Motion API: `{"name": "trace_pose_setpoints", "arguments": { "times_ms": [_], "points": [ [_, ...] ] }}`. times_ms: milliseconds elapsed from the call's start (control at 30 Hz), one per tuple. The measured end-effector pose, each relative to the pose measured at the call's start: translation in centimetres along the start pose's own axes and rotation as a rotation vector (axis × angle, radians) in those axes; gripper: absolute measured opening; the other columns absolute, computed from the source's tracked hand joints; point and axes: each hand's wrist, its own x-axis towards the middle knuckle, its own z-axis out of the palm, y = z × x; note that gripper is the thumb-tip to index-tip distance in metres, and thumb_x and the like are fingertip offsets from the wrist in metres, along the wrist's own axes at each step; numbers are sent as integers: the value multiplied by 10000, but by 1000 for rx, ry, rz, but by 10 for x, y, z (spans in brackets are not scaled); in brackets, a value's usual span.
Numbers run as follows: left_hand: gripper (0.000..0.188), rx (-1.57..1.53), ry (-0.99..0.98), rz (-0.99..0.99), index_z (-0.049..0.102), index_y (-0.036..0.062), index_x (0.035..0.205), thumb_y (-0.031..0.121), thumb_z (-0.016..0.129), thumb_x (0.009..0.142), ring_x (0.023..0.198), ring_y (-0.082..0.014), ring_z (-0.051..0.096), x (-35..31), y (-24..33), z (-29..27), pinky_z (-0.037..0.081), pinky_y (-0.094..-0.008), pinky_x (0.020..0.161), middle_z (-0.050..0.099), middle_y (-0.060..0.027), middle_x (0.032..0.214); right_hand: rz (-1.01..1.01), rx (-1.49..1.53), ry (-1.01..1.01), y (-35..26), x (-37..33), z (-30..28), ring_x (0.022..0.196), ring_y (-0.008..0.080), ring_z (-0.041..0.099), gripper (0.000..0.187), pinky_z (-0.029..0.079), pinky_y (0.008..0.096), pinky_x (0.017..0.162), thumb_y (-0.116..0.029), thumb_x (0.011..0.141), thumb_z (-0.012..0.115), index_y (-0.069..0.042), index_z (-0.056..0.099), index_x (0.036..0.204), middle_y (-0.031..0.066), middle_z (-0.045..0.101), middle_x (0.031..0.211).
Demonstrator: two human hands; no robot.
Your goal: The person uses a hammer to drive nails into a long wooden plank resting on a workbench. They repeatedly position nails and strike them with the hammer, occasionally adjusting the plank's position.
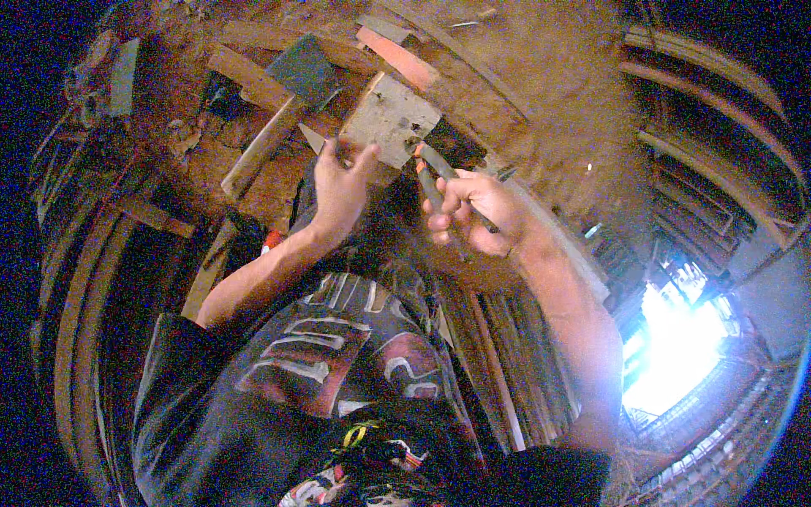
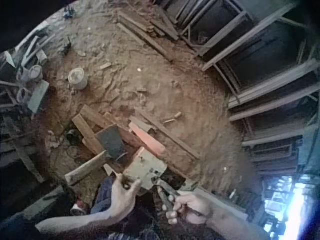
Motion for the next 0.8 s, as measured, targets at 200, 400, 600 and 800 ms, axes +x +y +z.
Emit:
{"name": "trace_pose_setpoints", "arguments": {
  "times_ms": [200, 400, 600, 800],
  "points": [
    [410, 109, 228, 113, 512, -10, 1118, 193, 760, 863, 784, -184, 563, 6, -11, -3, 474, -334, 729, 595, -93, 867, -69, -28, -33, 9, 1, 1, 732, 197, 520, 357, 449, 367, 655, 63, 774, 469, -93, 570, 1078, 150, 577, 995],
    [417, 48, 199, 114, 511, -4, 1112, 173, 772, 840, 787, -199, 570, 21, -26, -8, 474, -349, 740, 595, -101, 866, -109, -60, -53, 14, -4, 0, 734, 200, 521, 360, 452, 373, 653, 68, 751, 471, -92, 512, 1071, 150, 567, 1000],
    [402, -9, 189, 73, 526, 6, 1115, 145, 764, 823, 752, -196, 571, 20, -20, -9, 477, -360, 716, 603, -96, 850, -163, -102, -69, 31, -7, -8, 712, 191, 520, 373, 460, 371, 637, 45, 720, 518, -115, 456, 1052, 126, 540, 1012],
    [401, 54, 177, 62, 528, 6, 1118, 143, 764, 825, 748, -189, 575, 15, -11, -12, 478, -355, 711, 604, -94, 844, -304, -216, -130, 80, 1, -57, 722, 156, 529, 306, 462, 338, 636, 35, 780, 577, -130, 419, 983, 76, 522, 981]
  ]
}}
